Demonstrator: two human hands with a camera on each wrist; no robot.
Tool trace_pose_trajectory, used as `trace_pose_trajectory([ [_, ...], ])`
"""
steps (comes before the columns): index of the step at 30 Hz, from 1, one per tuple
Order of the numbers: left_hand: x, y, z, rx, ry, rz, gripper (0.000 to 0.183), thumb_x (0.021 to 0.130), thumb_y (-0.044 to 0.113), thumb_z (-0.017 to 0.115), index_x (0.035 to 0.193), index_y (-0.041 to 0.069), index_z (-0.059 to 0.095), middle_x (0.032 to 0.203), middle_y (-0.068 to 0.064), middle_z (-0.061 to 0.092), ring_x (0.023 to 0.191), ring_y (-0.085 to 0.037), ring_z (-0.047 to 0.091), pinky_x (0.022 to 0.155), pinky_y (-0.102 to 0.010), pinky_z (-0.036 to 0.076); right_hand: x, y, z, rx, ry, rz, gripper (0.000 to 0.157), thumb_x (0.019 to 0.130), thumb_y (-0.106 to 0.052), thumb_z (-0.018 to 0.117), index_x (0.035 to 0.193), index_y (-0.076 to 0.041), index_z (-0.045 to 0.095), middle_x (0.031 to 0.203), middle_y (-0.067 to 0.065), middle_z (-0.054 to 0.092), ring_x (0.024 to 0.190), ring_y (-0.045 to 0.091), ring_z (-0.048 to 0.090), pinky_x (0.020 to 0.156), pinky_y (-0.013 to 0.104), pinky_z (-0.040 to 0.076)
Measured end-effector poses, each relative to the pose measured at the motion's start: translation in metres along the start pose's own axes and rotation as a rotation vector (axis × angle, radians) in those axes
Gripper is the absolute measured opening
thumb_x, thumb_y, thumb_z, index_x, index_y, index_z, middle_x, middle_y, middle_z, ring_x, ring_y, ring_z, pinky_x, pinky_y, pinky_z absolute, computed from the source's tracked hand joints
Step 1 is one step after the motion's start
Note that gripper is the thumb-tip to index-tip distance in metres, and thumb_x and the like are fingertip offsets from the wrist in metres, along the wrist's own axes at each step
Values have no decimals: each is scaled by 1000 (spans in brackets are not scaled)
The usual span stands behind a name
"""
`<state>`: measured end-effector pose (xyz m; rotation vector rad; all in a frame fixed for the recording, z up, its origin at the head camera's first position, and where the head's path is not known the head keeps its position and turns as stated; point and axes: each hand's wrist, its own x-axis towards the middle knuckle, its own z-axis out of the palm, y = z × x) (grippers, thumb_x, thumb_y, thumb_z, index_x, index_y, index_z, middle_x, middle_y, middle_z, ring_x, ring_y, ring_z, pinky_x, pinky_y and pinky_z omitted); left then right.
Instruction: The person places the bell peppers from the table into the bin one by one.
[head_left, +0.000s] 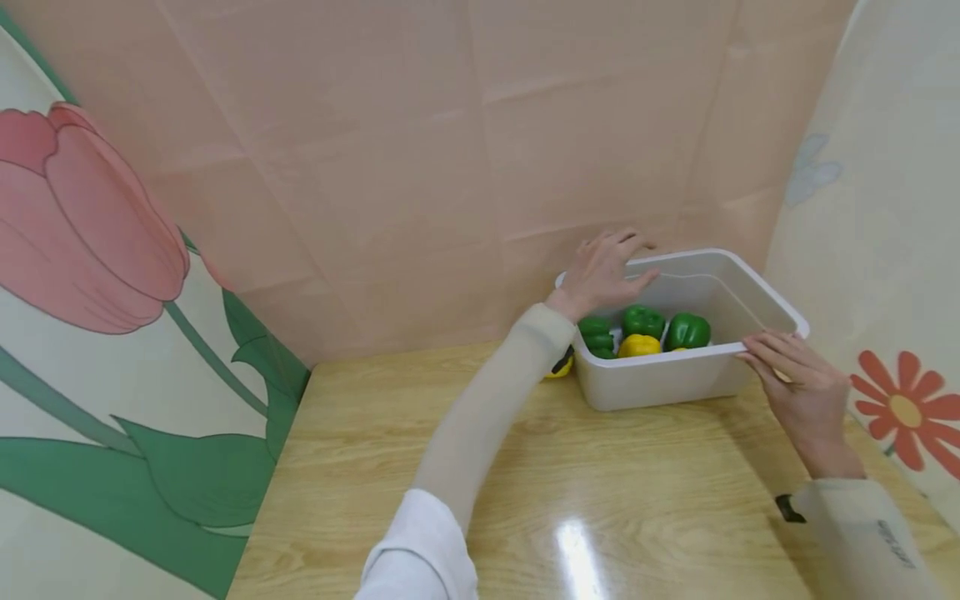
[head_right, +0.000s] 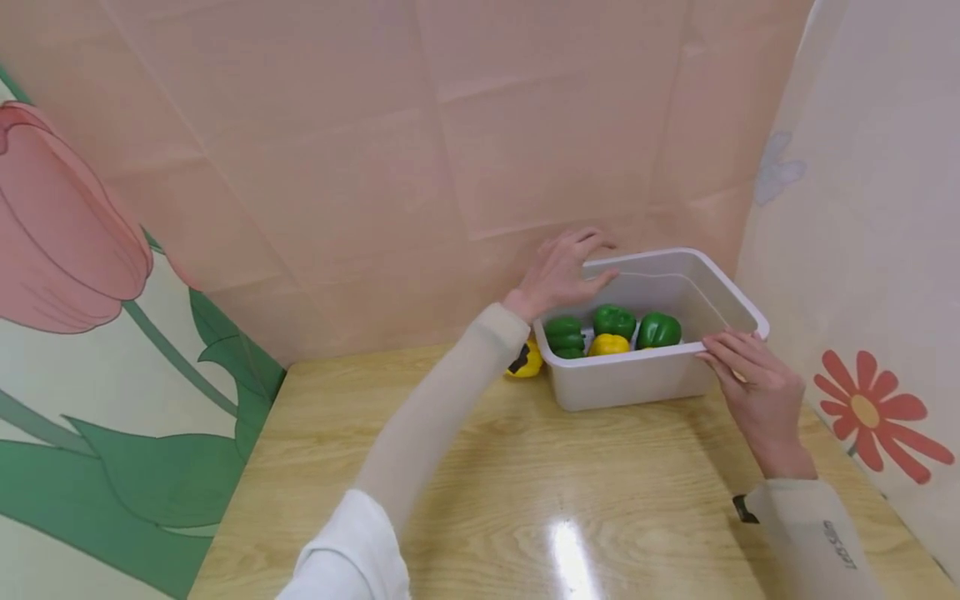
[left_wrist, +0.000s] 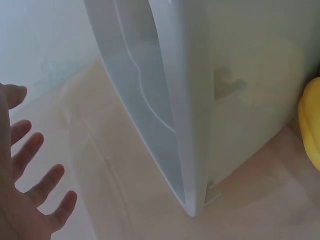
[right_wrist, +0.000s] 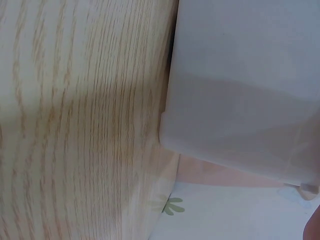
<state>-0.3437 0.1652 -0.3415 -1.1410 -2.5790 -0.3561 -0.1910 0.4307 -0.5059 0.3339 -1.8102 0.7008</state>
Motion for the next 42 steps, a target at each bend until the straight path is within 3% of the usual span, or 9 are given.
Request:
trace_pose_trajectory([
  [18, -9, -3, 6, 25, -5, 12, 59, 105, 61, 54, 158, 34, 51, 163, 7, 50, 142, -18, 53, 105, -37, 44, -5, 5, 0, -17, -10, -9, 20, 87, -14, 88, 104, -4, 85, 106, 24, 79, 123, 3, 70, 117, 38, 47],
  [32, -17, -10, -3, -1, -17, -12, 61, 105, 61, 53, 159, 32, 49, 163, 6, 50, 141, -18, 53, 108, -37, 41, -2, 2, 4, -6, 6, -1, 18, 86, -11, 89, 102, -3, 86, 107, 21, 80, 121, 7, 72, 117, 39, 48],
  [42, -22, -14, -3, 31, -11, -10, 61, 105, 63, 50, 158, 32, 50, 160, 7, 53, 139, -19, 54, 108, -39, 42, -2, 7, 5, -22, -5, -4, 19, 88, -14, 88, 104, -5, 86, 106, 22, 80, 123, 1, 69, 117, 42, 48],
])
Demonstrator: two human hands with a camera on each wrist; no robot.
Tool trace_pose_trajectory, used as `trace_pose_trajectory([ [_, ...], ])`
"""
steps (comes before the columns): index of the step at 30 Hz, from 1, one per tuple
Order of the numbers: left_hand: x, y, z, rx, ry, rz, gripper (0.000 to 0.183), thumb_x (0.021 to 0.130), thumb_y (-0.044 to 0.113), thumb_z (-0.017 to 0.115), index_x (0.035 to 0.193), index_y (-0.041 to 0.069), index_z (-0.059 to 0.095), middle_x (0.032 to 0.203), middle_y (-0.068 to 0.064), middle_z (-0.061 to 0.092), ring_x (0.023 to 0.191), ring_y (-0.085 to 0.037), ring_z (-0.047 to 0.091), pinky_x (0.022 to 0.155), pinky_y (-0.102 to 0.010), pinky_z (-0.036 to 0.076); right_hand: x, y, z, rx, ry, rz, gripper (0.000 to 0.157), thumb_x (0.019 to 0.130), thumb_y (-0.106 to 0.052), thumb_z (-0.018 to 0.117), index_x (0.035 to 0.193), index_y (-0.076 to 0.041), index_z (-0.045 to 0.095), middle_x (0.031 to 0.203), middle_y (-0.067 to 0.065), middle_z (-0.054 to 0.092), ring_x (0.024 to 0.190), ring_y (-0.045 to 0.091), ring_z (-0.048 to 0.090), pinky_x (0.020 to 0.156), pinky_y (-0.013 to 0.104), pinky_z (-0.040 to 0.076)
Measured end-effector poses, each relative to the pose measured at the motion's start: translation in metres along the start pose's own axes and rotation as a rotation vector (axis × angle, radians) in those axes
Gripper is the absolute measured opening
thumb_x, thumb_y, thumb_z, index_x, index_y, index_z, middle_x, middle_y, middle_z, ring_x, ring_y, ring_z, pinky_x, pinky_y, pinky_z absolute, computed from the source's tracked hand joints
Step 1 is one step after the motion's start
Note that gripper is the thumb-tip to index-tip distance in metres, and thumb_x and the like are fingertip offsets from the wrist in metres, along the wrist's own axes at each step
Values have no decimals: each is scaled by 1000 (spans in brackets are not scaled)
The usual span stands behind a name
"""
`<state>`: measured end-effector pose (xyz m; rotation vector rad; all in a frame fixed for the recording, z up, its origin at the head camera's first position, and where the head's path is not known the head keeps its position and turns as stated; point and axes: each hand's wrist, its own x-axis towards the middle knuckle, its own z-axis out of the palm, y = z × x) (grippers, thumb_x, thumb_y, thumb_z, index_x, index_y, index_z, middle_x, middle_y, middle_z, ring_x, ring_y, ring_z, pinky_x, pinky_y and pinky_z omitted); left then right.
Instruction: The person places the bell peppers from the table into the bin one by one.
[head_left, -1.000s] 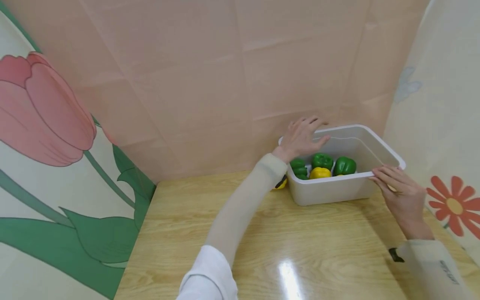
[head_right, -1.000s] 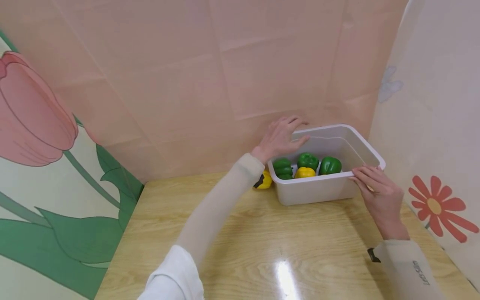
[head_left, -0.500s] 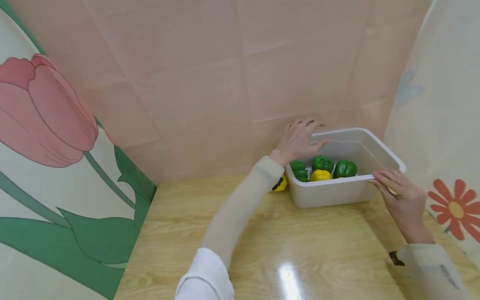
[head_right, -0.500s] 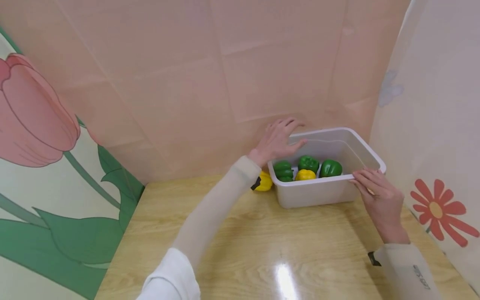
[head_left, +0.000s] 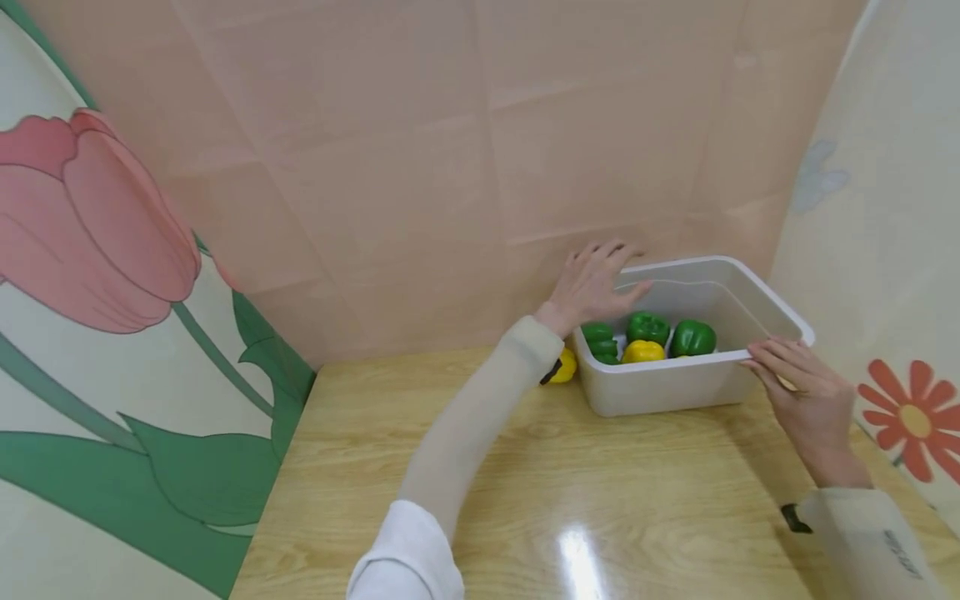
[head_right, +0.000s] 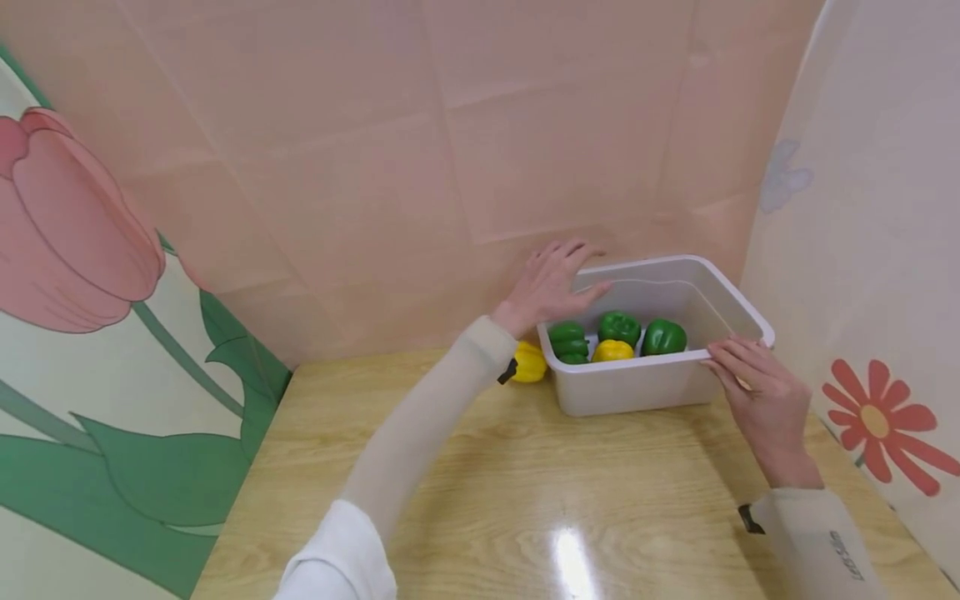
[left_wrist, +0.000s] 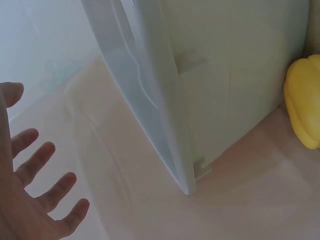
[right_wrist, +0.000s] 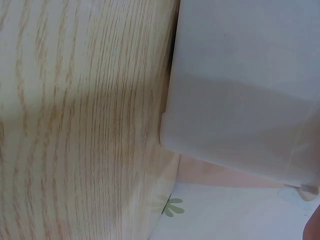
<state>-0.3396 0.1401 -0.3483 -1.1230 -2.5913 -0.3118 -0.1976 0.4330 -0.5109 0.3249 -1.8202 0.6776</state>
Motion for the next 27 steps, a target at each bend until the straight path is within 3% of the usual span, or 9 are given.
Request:
trace_pose_trajectory([
  [27, -16, -15, 3, 6, -6, 31, 64, 105, 61, 53, 157, 25, 53, 163, -1, 51, 145, -25, 50, 114, -45, 41, 3, -1, 0, -1, 25, -20, 22, 91, -23, 86, 101, -3, 86, 105, 22, 80, 121, 5, 71, 116, 43, 48],
])
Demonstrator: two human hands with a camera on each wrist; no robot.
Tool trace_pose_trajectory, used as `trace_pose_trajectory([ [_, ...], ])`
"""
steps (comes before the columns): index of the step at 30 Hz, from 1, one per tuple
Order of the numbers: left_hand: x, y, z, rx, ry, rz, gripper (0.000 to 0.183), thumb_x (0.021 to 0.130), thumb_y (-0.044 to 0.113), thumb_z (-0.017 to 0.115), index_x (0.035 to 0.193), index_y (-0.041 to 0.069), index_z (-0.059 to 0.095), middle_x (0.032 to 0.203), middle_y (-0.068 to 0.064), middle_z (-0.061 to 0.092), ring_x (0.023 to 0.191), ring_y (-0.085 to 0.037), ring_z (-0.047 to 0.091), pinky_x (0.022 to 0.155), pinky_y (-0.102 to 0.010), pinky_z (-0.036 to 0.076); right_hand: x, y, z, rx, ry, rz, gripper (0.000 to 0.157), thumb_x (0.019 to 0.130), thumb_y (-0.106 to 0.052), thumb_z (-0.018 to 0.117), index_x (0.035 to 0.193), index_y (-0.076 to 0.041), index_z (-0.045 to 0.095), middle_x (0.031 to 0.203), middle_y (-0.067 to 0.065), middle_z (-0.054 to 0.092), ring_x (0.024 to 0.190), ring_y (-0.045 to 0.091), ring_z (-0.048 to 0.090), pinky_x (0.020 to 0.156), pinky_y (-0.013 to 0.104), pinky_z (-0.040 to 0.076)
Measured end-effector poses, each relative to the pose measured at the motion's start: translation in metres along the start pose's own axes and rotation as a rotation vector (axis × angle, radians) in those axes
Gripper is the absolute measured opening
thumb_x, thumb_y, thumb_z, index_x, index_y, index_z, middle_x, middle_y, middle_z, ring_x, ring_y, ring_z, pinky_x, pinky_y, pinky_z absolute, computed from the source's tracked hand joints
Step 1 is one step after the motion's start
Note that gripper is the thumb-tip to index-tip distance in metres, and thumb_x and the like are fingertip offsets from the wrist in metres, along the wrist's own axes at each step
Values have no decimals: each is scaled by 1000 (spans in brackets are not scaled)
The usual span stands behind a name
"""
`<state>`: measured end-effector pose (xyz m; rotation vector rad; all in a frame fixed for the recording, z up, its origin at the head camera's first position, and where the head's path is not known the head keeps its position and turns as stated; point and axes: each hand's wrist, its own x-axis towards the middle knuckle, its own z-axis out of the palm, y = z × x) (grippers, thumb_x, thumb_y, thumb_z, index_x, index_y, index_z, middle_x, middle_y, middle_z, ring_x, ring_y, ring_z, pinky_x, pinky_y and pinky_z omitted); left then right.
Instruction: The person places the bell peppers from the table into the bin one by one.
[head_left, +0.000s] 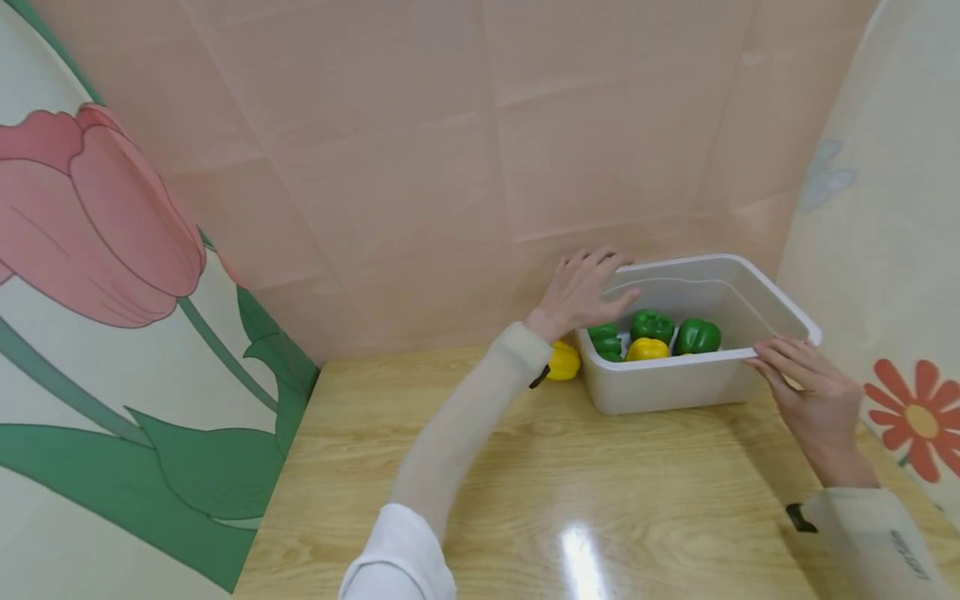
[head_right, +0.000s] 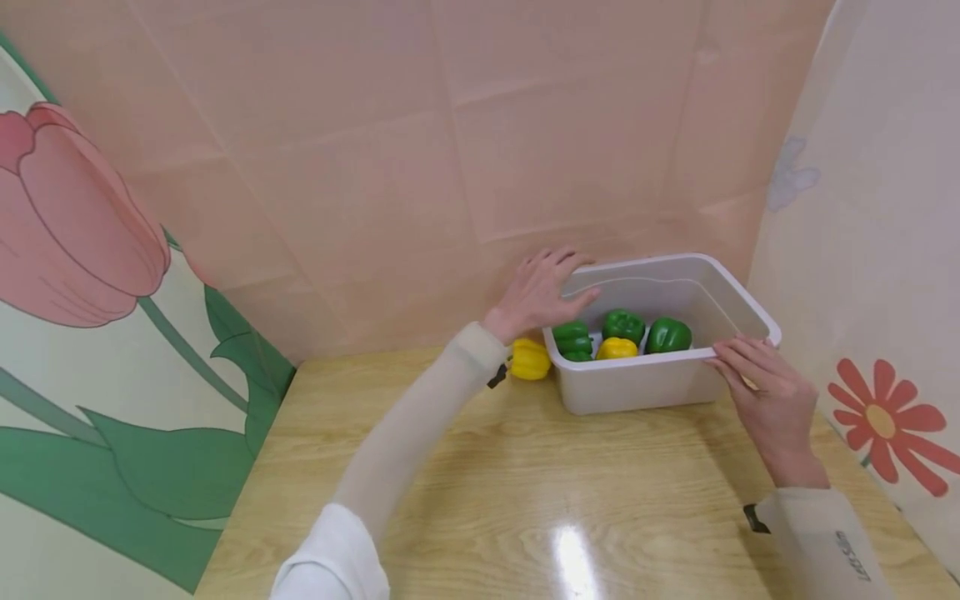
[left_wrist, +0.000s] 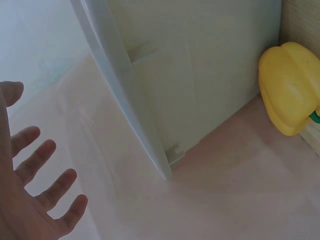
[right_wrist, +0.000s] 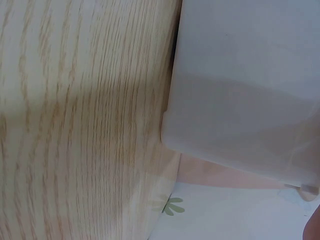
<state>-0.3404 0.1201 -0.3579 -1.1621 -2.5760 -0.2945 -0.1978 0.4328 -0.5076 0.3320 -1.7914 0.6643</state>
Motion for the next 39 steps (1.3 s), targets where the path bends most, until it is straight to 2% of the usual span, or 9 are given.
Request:
trace_pose_trajectory([
  [8, -5, -2, 2, -4, 32, 7, 61, 103, 57, 60, 154, 24, 57, 159, 0, 55, 141, -25, 54, 110, -45, 43, 3, -4, 0, 13, 1, 4, 21, 91, -21, 87, 101, -3, 86, 104, 23, 80, 121, 3, 71, 117, 39, 47],
  [18, -11, -9, 4, 0, 27, -6, 63, 104, 61, 55, 155, 25, 56, 159, 0, 55, 141, -25, 54, 109, -44, 44, 6, -8, 0, 32, 8, 11, 21, 90, -20, 87, 100, -2, 85, 104, 24, 79, 120, 2, 71, 117, 37, 47],
  [25, -16, -14, 4, -25, 30, -12, 61, 103, 56, 61, 154, 22, 57, 159, -2, 55, 143, -26, 52, 113, -46, 43, 6, -8, -1, 27, -2, 10, 22, 91, -22, 86, 101, -2, 85, 105, 24, 79, 121, 0, 70, 117, 38, 47],
  [39, -28, -23, 7, -43, 25, -35, 62, 104, 56, 59, 155, 22, 55, 160, -5, 54, 146, -28, 50, 116, -49, 42, 3, -6, -1, 21, -5, 10, 24, 92, -24, 86, 101, -2, 85, 105, 23, 79, 121, -3, 69, 118, 36, 47],
])
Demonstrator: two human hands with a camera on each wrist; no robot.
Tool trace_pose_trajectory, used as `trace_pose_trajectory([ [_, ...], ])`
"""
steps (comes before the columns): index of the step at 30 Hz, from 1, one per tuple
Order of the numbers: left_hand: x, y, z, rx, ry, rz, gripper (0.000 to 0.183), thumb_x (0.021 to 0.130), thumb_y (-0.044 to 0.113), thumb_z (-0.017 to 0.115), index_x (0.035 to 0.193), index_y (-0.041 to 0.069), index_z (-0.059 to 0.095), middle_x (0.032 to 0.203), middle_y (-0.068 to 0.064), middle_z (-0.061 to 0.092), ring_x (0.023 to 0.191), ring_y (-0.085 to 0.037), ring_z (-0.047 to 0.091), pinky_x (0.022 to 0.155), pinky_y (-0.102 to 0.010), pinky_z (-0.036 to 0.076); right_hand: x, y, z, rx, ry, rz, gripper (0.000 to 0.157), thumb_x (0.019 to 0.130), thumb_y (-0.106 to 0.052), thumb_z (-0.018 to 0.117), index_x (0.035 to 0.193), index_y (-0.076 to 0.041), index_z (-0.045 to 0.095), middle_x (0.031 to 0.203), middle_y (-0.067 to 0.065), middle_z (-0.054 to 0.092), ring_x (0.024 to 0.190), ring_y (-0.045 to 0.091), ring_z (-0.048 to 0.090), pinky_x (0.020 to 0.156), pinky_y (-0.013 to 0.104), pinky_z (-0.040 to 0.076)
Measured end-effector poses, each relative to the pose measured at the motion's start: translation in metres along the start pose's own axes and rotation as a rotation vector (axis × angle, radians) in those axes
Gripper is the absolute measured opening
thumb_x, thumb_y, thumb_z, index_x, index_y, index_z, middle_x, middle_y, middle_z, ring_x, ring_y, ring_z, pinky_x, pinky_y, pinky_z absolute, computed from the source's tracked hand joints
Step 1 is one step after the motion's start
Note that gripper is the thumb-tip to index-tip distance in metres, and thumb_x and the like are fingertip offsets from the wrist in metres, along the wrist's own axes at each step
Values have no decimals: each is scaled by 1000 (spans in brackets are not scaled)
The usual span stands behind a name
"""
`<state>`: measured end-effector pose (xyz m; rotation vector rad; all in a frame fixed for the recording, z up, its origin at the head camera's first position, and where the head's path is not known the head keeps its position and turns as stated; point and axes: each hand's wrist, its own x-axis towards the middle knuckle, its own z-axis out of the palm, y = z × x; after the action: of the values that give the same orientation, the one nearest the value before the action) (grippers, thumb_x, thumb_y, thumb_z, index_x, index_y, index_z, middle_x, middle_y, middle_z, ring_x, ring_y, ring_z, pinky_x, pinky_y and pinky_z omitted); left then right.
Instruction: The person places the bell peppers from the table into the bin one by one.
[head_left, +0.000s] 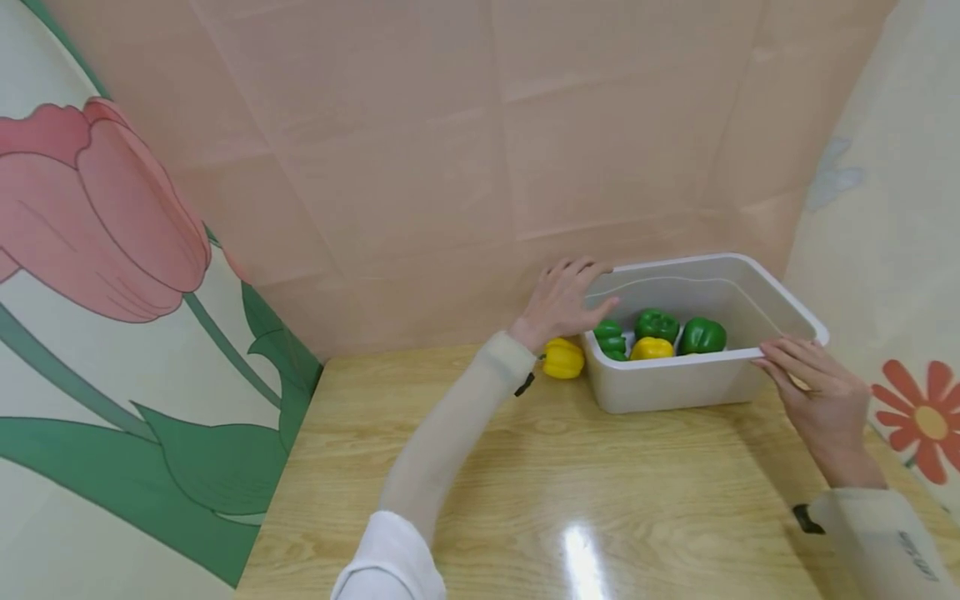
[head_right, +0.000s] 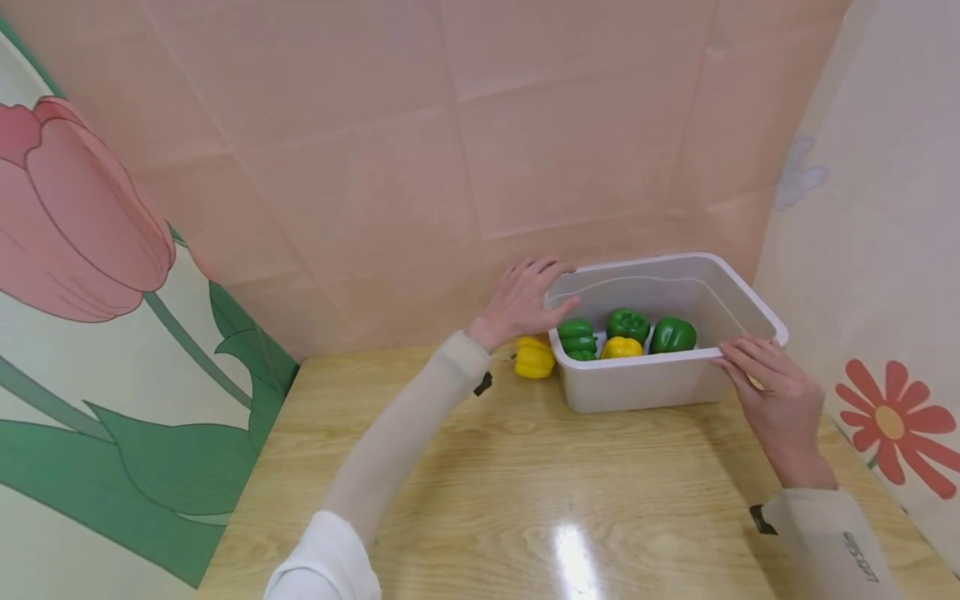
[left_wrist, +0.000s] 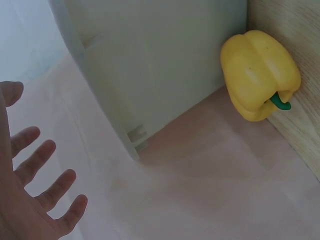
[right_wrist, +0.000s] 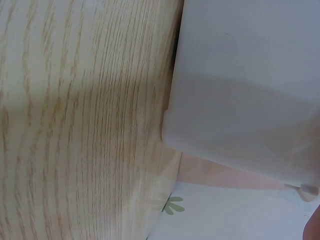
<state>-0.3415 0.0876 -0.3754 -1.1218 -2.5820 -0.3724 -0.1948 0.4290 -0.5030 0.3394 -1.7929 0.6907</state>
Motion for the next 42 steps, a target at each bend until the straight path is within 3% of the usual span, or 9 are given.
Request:
trace_pose_trajectory([
  [12, -8, -10, 6, -3, -8, -14, 62, 104, 57, 58, 155, 22, 55, 160, -2, 53, 145, -26, 50, 115, -47, 42, -2, 5, -2, -16, -19, 4, 26, 92, -26, 85, 104, -3, 85, 105, 24, 79, 122, -4, 67, 118, 36, 46],
  [20, -14, -14, 10, 48, -24, -27, 62, 105, 63, 52, 155, 27, 53, 159, 1, 54, 143, -25, 51, 112, -47, 43, -1, 3, -1, -2, -1, 9, 23, 91, -23, 87, 101, -2, 85, 105, 23, 79, 121, -1, 69, 118, 36, 46],
  [31, -16, -16, 14, 14, -32, -37, 61, 104, 58, 58, 155, 24, 54, 161, -1, 52, 144, -27, 49, 115, -50, 41, 0, 0, -1, -8, 8, 4, 22, 90, -22, 87, 101, -2, 86, 104, 24, 79, 121, -1, 69, 118, 38, 46],
  [42, -24, -19, 14, 17, -45, -39, 63, 105, 59, 54, 156, 22, 53, 162, -2, 51, 146, -27, 48, 115, -51, 42, 0, 1, -1, -23, -3, 4, 20, 90, -19, 87, 101, -3, 85, 107, 21, 80, 121, -2, 69, 117, 40, 47],
])
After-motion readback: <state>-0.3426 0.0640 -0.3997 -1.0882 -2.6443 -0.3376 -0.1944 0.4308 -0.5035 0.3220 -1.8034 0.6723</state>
